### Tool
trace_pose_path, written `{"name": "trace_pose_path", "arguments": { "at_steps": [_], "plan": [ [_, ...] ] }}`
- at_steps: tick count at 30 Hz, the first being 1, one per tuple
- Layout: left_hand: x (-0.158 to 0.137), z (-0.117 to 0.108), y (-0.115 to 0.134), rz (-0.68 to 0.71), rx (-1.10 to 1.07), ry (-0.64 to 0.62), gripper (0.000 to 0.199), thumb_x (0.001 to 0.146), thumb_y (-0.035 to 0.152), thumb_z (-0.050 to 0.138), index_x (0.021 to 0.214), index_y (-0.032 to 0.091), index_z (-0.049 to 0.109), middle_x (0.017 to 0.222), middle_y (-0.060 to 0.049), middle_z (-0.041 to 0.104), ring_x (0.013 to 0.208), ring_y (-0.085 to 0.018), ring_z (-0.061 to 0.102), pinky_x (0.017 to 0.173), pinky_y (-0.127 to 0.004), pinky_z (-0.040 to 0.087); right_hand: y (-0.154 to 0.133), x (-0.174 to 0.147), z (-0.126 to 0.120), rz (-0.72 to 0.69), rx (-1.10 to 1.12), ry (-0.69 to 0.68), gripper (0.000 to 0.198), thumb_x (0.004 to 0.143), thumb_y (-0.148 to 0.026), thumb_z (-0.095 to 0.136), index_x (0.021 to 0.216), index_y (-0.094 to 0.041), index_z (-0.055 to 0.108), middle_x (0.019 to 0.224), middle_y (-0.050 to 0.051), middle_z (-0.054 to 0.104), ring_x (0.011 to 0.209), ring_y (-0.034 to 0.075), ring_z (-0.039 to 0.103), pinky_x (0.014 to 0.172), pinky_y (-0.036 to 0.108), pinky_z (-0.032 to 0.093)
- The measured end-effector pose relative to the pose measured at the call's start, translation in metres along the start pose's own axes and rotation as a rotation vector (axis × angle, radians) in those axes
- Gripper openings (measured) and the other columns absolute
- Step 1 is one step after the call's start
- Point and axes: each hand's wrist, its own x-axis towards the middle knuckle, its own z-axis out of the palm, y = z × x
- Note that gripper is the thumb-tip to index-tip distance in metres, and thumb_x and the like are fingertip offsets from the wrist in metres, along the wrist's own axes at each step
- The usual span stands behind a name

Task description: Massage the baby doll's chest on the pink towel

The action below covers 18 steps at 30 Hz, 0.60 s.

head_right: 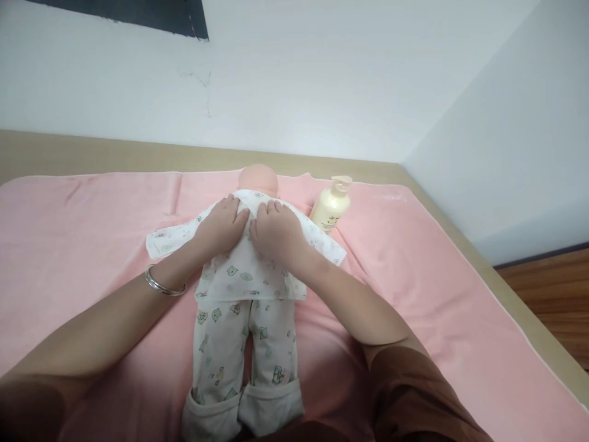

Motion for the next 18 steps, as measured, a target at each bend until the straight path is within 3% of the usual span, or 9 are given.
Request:
{"name": "trace_pose_path", "arguments": {
  "at_steps": [5,9,12,15,18],
  "plan": [
    [-0.023,0.001,0.017,0.136,0.191,0.074,0.043,0.098,0.019,0.027,0.109,0.002,0.065,0.120,-0.025,0.067,0.129,-0.035,0.057,0.114,-0.053,0.041,0.022,0.016,0.000,-0.040,0.171,-0.128,0.046,0.101,-0.030,0.036,0.135,-0.002,0.050,0.144,0.023,0.053,0.133,0.032,0.050,0.110,0.045,0.042],
    [-0.036,0.004,0.029,0.147,0.179,0.155,0.039,0.095,0.016,0.034,0.114,0.001,0.064,0.128,-0.025,0.064,0.132,-0.033,0.054,0.119,-0.047,0.039,0.019,0.015,0.002,-0.011,0.107,-0.085,0.042,0.100,-0.027,0.037,0.128,-0.001,0.052,0.134,0.024,0.059,0.127,0.032,0.053,0.107,0.044,0.042],
    [-0.034,-0.002,0.029,0.167,0.130,0.113,0.036,0.093,0.014,0.034,0.108,0.005,0.066,0.118,-0.021,0.067,0.131,-0.032,0.054,0.118,-0.047,0.039,0.011,0.008,0.001,0.029,0.010,-0.028,0.036,0.101,-0.026,0.034,0.119,-0.005,0.056,0.119,0.020,0.067,0.114,0.029,0.060,0.097,0.039,0.046],
    [-0.024,-0.011,0.024,0.060,-0.002,0.009,0.032,0.094,0.019,0.035,0.096,0.013,0.066,0.103,-0.016,0.067,0.116,-0.030,0.060,0.109,-0.046,0.048,0.001,-0.001,-0.001,0.060,-0.087,0.034,0.034,0.103,-0.029,0.031,0.107,-0.009,0.059,0.101,0.016,0.070,0.099,0.027,0.064,0.084,0.035,0.046],
    [-0.010,-0.013,0.015,-0.120,-0.111,-0.040,0.032,0.095,0.027,0.035,0.100,0.013,0.064,0.109,-0.016,0.067,0.113,-0.030,0.061,0.103,-0.047,0.051,-0.007,-0.010,-0.004,0.051,-0.151,0.071,0.036,0.104,-0.028,0.029,0.098,-0.010,0.060,0.093,0.015,0.069,0.090,0.026,0.064,0.078,0.033,0.044]
  ]
}}
